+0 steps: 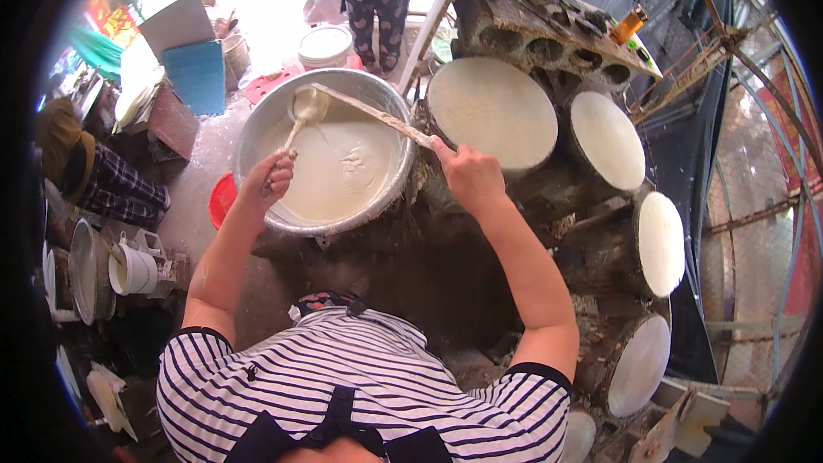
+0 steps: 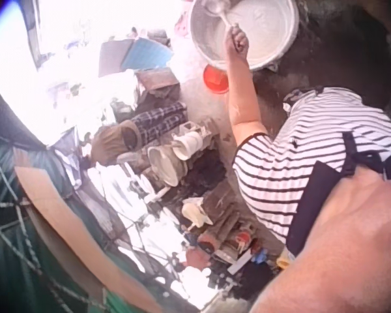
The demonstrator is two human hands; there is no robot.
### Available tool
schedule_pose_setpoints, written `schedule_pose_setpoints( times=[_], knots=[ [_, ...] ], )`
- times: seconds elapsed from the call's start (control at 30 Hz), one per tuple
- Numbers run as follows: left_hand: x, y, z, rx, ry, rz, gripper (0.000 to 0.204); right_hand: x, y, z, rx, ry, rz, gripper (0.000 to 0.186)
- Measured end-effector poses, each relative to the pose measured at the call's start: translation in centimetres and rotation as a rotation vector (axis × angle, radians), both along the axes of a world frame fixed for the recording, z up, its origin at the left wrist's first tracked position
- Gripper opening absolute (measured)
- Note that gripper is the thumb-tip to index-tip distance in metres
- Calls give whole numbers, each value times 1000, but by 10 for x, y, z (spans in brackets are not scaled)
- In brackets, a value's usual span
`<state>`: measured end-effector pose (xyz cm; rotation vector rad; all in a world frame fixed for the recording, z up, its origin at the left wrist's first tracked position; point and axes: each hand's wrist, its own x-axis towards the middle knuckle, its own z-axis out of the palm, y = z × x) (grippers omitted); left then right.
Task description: The person ladles batter onto hot round griddles, spreads it into thin circles, and removes cooked crepes to a stack. They repeat this cycle across multiple griddles, using a ladle and a wooden spreader.
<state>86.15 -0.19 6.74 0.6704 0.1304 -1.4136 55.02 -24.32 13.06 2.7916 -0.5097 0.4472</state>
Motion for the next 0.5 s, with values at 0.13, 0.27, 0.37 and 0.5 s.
schedule_pose_setpoints(
  times=[0.13,0.27,0.37,0.5],
  knots=[
    [1,25,-44,-13,260,-38,19,-6,28,-22,266,-533,15,29],
    [-4,46,-10,38,275,-100,26,-29,71,-60,1274,-627,-225,21],
    [-3,62,26,73,206,-156,30,-43,99,-98,1863,-402,-508,17],
    [7,85,53,14,57,-195,30,-2,127,-125,2076,-71,-383,22]
  ],
)
